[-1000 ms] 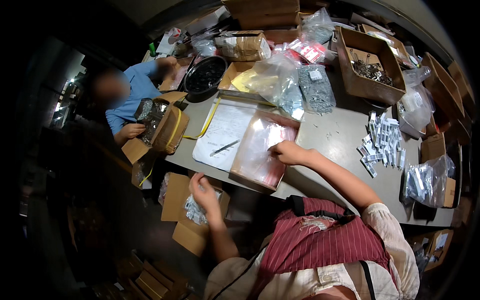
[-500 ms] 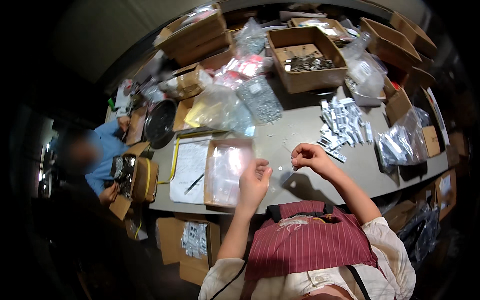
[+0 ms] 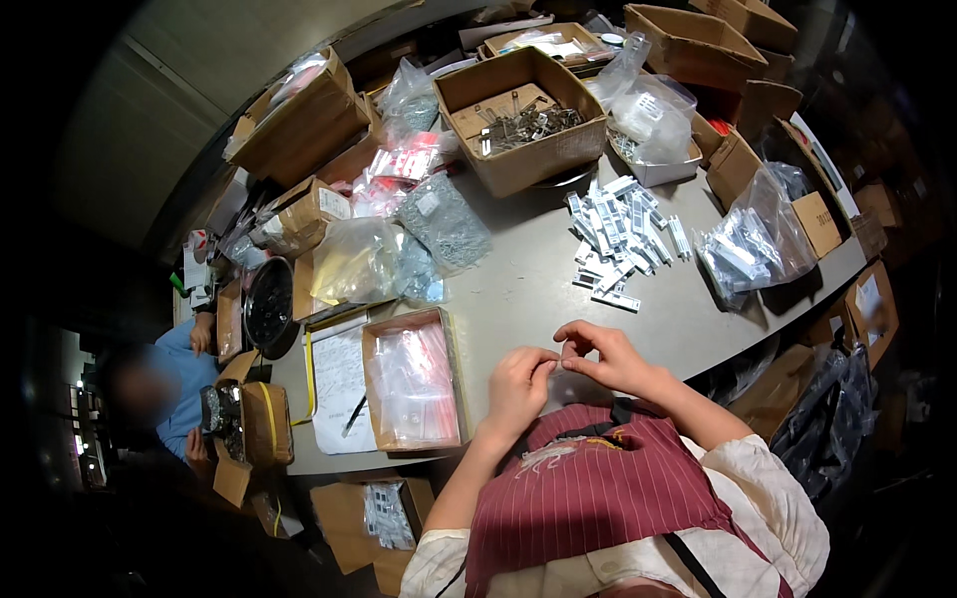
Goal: The person repeatedly picks up small rectangular components from a table, places them into clear plastic bags, and sets the bags aside. The workspace is cluttered with cardboard boxes and plastic packaging materials. The person handles the components one at a time throughout the clip.
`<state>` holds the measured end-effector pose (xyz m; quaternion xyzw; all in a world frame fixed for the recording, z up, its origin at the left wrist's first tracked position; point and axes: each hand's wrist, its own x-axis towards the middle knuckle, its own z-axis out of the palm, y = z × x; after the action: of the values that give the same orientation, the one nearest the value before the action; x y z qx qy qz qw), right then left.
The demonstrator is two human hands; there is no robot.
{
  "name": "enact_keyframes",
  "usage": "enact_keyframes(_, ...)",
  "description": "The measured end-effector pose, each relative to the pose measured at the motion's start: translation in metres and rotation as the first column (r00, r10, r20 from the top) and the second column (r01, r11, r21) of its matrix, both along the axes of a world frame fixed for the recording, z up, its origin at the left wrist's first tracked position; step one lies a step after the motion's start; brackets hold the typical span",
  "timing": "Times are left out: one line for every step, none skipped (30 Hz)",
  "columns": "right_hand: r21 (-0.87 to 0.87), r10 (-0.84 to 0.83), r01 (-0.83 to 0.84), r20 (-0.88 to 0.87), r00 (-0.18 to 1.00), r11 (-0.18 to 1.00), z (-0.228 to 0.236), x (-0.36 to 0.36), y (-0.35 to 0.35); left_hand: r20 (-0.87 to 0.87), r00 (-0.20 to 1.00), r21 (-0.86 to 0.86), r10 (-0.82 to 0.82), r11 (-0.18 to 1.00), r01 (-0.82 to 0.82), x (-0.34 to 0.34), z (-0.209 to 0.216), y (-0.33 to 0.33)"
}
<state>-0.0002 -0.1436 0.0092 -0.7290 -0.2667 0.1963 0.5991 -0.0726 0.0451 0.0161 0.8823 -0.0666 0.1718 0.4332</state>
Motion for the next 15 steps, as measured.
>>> enact_keyframes(-0.044, 0.056, -0.058, -0.044, 0.997, 0.997, -0.003, 0.002, -0.003, -0.003, 1.0, 0.003, 0.019, 1.0, -0.019, 0.0, 0.003, -0.001)
enact_keyframes(-0.085, 0.111, -0.119, -0.091, 0.99, 0.989, -0.009, 0.004, -0.008, -0.084, 0.994, -0.033, 0.065, 0.997, -0.068, -0.001, 0.006, -0.002)
enact_keyframes(-0.123, 0.164, -0.181, -0.14, 0.976, 0.976, -0.015, 0.006, -0.012, -0.167, 0.98, -0.065, 0.108, 0.991, -0.12, -0.003, 0.012, -0.003)
enact_keyframes(-0.042, 0.189, -0.208, -0.27, 0.944, 0.977, -0.019, 0.004, -0.013, -0.25, 0.957, -0.092, 0.149, 0.98, -0.176, -0.004, 0.017, -0.004)
enact_keyframes(0.024, 0.185, -0.188, -0.316, 0.931, 0.982, -0.024, 0.001, -0.013, -0.301, 0.941, -0.086, 0.154, 0.978, -0.188, -0.004, 0.018, -0.002)
enact_keyframes(0.089, 0.185, -0.163, -0.36, 0.914, 0.983, -0.029, -0.001, -0.012, -0.351, 0.923, -0.079, 0.16, 0.977, -0.199, -0.003, 0.02, 0.0)
enact_keyframes(0.152, 0.188, -0.137, -0.403, 0.896, 0.979, -0.033, -0.002, -0.011, -0.399, 0.902, -0.073, 0.167, 0.975, -0.212, -0.001, 0.02, 0.002)
enact_keyframes(0.101, 0.115, -0.085, -0.349, 0.93, 0.991, -0.036, -0.001, -0.01, -0.296, 0.947, -0.148, 0.121, 0.974, -0.171, 0.002, 0.018, 0.002)
enact_keyframes(0.053, 0.043, -0.029, -0.289, 0.956, 0.998, -0.038, -0.001, -0.007, -0.187, 0.979, -0.217, 0.081, 0.969, -0.121, 0.006, 0.013, 0.002)
enact_keyframes(0.008, -0.025, 0.027, -0.226, 0.974, 1.0, -0.035, -0.001, -0.003, -0.074, 0.996, -0.281, 0.048, 0.957, -0.067, 0.007, 0.008, 0.003)
enact_keyframes(0.0, -0.055, 0.055, -0.005, 0.998, 0.998, -0.03, 0.001, -0.001, -0.098, 0.993, -0.237, 0.068, 0.967, -0.09, 0.006, 0.005, 0.005)
enact_keyframes(-0.002, -0.081, 0.084, 0.216, 0.973, 0.996, -0.024, 0.005, 0.0, -0.122, 0.988, -0.193, 0.089, 0.975, -0.112, 0.004, 0.003, 0.008)
enact_keyframes(0.003, -0.103, 0.113, 0.426, 0.899, 0.994, -0.014, 0.009, 0.002, -0.147, 0.983, -0.149, 0.11, 0.98, -0.132, 0.002, 0.001, 0.011)
enact_keyframes(0.039, -0.043, 0.03, 0.383, 0.923, 0.999, -0.006, 0.012, 0.003, -0.143, 0.981, -0.07, 0.134, 0.987, -0.145, 0.002, -0.001, 0.013)
enact_keyframes(-0.017, 0.027, -0.021, 0.458, 0.888, 1.0, 0.005, 0.014, 0.005, -0.138, 0.978, 0.009, 0.157, 0.987, -0.158, 0.003, -0.002, 0.015)
